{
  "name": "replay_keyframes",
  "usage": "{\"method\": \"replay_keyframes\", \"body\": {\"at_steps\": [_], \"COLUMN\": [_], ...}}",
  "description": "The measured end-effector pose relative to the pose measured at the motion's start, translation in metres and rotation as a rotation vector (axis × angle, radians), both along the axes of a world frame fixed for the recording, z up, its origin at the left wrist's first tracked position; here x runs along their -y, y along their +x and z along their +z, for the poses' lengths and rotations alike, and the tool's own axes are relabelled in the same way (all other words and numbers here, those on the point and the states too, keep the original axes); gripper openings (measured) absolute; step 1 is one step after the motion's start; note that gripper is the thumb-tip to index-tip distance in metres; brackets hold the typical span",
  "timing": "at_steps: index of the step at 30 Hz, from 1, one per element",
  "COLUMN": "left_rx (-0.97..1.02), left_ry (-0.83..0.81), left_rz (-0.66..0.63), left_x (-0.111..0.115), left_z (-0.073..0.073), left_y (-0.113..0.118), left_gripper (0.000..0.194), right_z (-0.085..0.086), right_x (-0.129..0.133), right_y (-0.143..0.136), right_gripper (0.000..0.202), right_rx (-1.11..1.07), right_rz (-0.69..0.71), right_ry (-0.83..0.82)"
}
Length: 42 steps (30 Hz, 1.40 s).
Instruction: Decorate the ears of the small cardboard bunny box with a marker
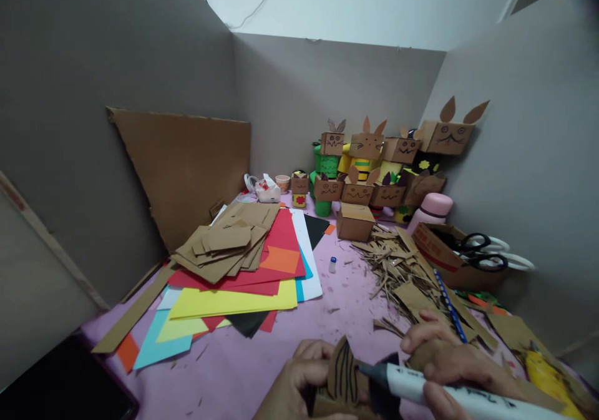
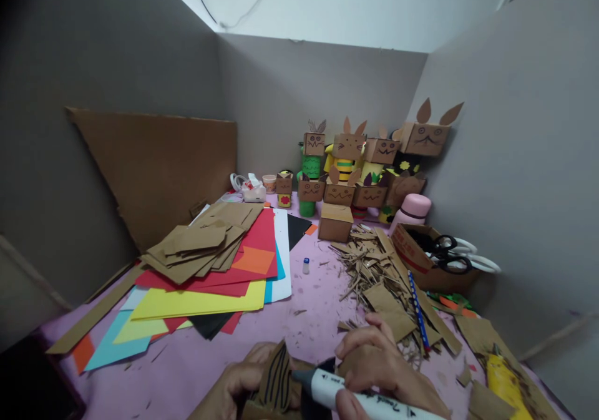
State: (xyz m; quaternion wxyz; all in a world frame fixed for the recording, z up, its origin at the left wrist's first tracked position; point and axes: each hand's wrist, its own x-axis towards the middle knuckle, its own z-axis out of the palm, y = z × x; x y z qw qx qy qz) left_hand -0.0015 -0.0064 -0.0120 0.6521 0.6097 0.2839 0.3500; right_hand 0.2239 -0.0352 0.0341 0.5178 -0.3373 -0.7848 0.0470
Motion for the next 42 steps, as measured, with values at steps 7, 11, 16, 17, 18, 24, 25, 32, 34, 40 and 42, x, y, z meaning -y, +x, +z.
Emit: {"method": "replay_keyframes", "body": {"at_steps": [7, 11, 16, 17, 18, 24, 25, 32, 34, 40, 42], "left_rx": [-0.030, -0.065, -0.054, -0.056, -0.051, 0.006, -0.002, -0.062, -0.071, -0.104, -0.079], "left_ry": [0.040, 0.012, 0.013, 0.015, 0.015, 0.072, 0.079, 0.046, 0.061, 0.103, 0.126], "left_rz": [-0.005, -0.002, -0.008, -0.007, -0.005, 0.022, 0.029, 0.000, 0.002, -0.005, 0.011], "left_x": [0.000, 0.001, -0.002, -0.002, -0.002, 0.000, 0.000, -0.001, -0.002, -0.004, -0.004], "left_z": [-0.001, 0.000, -0.001, -0.002, -0.003, -0.006, -0.006, -0.002, 0.001, 0.001, 0.000], "left_y": [0.000, 0.001, 0.003, 0.003, 0.003, 0.003, 0.003, 0.003, 0.003, 0.004, 0.004], "left_gripper": [0.021, 0.020, 0.025, 0.025, 0.024, 0.028, 0.027, 0.026, 0.031, 0.042, 0.041], "right_z": [0.001, -0.006, -0.017, -0.017, -0.016, -0.016, -0.016, -0.004, -0.009, -0.019, -0.016], "right_x": [-0.005, -0.014, -0.022, -0.022, -0.022, -0.005, -0.003, -0.016, -0.020, -0.019, -0.016], "right_y": [-0.002, -0.006, -0.013, -0.012, -0.012, -0.001, 0.000, -0.005, -0.009, -0.010, -0.003], "right_gripper": [0.007, 0.018, 0.028, 0.028, 0.027, 0.007, 0.009, 0.018, 0.025, 0.017, 0.006], "right_rx": [-0.004, 0.060, 0.011, 0.031, 0.048, 0.016, 0.002, 0.084, 0.047, 0.049, 0.071], "right_rz": [0.011, 0.154, 0.143, 0.146, 0.150, -0.008, -0.041, 0.139, 0.147, 0.142, 0.109], "right_ry": [0.149, 0.194, 0.200, 0.185, 0.171, 0.112, 0.106, 0.188, 0.194, 0.190, 0.187]}}
